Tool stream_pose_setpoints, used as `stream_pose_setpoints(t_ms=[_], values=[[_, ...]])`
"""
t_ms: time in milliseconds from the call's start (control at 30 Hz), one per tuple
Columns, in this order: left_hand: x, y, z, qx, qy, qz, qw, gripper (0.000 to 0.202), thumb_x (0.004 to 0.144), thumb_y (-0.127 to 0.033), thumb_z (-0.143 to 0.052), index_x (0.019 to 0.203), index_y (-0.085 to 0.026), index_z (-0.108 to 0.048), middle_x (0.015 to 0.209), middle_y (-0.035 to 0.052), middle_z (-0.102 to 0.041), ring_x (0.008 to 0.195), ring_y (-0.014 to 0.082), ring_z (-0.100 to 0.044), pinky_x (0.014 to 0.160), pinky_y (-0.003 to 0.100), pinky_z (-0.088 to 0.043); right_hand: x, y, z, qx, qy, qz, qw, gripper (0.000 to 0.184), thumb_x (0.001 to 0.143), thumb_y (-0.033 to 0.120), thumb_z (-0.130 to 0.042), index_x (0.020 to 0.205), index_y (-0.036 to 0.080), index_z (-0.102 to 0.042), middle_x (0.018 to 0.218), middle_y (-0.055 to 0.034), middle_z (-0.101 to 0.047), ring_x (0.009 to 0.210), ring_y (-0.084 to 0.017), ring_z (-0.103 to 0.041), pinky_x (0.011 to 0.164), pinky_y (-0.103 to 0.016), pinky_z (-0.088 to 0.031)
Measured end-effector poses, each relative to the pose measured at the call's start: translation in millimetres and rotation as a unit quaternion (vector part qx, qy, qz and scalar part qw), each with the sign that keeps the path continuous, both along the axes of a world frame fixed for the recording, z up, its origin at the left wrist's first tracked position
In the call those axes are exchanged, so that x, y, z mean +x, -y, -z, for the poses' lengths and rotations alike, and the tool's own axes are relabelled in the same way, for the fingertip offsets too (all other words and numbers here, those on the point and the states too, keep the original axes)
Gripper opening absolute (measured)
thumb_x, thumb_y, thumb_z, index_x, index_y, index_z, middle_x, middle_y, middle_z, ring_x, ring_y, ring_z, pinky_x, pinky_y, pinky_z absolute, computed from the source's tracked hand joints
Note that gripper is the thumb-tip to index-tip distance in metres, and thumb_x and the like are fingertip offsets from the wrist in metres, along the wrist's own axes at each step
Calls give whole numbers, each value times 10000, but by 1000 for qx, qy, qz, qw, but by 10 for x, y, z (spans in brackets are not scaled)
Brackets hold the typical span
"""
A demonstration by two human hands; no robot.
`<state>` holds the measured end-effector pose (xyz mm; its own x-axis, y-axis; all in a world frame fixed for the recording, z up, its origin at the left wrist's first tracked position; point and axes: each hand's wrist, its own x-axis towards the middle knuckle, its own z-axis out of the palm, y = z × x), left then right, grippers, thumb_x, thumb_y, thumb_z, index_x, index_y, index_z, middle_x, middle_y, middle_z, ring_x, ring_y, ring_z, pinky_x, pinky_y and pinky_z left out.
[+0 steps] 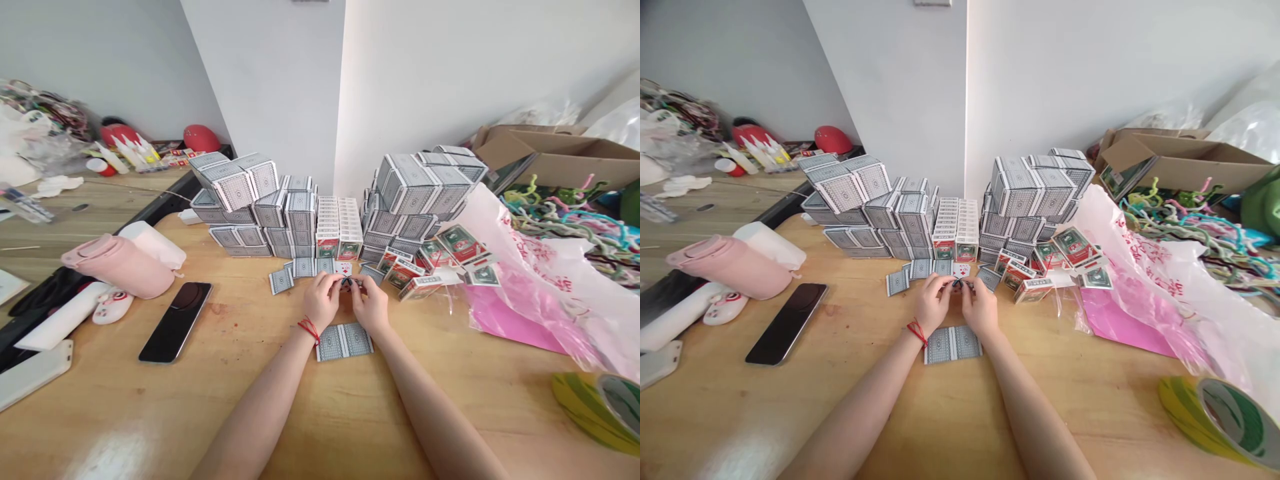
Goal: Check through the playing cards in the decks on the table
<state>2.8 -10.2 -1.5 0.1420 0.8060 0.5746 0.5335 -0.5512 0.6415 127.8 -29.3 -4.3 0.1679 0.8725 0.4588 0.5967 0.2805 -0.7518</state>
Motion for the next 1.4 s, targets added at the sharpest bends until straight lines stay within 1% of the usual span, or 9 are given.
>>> stream_pose_setpoints(t_ms=[167,300,500,667,833,1000,1067,1133,1400], values=[[15,-7,17,2,14,-7,1000,133,851,-232,-432,853,-186,-557,815,44,-565,769,129,-554,671,250,-460,3,-17,7,9,-24,39,999,178,811,341,-475,862,205,-579,772,-39,-683,656,-158,-653,621,-265,-522],[25,-6,13,10,23,-12,1000,111,844,-217,-442,815,-180,-542,800,41,-556,774,129,-545,667,245,-454,5,-24,17,21,-19,47,999,175,809,337,-482,836,204,-592,779,-42,-687,672,-159,-655,632,-266,-523],[10,-25,2,10,32,-14,999,112,828,-238,-473,741,-179,-512,755,28,-534,734,123,-529,644,241,-442,0,-14,13,30,-2,37,999,174,816,307,-465,852,204,-599,781,-44,-690,681,-160,-656,628,-260,-518],[7,-30,-7,9,43,-13,999,120,822,-250,-485,728,-178,-499,731,16,-515,693,112,-514,622,232,-433,3,0,-11,29,11,25,999,189,830,293,-436,866,205,-600,762,-35,-689,664,-156,-654,597,-250,-504],[12,-27,9,4,40,-27,999,137,815,-253,-502,702,-178,-485,710,12,-506,658,107,-498,583,223,-415,4,11,-8,22,22,3,1000,201,842,273,-409,899,209,-590,776,-36,-687,679,-163,-648,614,-264,-496],[-4,-23,10,5,34,-26,999,93,827,-241,-489,775,-180,-536,762,25,-539,720,116,-524,629,231,-435,7,9,-3,11,25,-12,1000,194,843,263,-408,906,206,-582,786,-41,-683,698,-165,-643,653,-275,-500],[-12,-21,3,5,26,-16,1000,109,838,-237,-468,831,-188,-566,785,29,-545,729,114,-532,637,230,-441,8,7,-7,9,26,-15,1000,197,844,263,-405,912,206,-580,790,-43,-683,698,-167,-643,657,-279,-501],[-16,-20,-4,6,21,-10,1000,129,843,-241,-460,843,-190,-578,780,28,-543,712,110,-531,625,228,-441,9,6,-11,9,28,-16,999,198,845,260,-401,914,207,-579,792,-42,-684,698,-168,-643,657,-280,-502],[2,-11,-7,-3,34,-13,999,136,826,-252,-485,734,-167,-538,738,19,-523,643,92,-506,581,207,-420,17,12,-9,14,39,-17,999,204,841,253,-403,921,200,-583,788,-43,-687,684,-163,-649,644,-266,-502]])
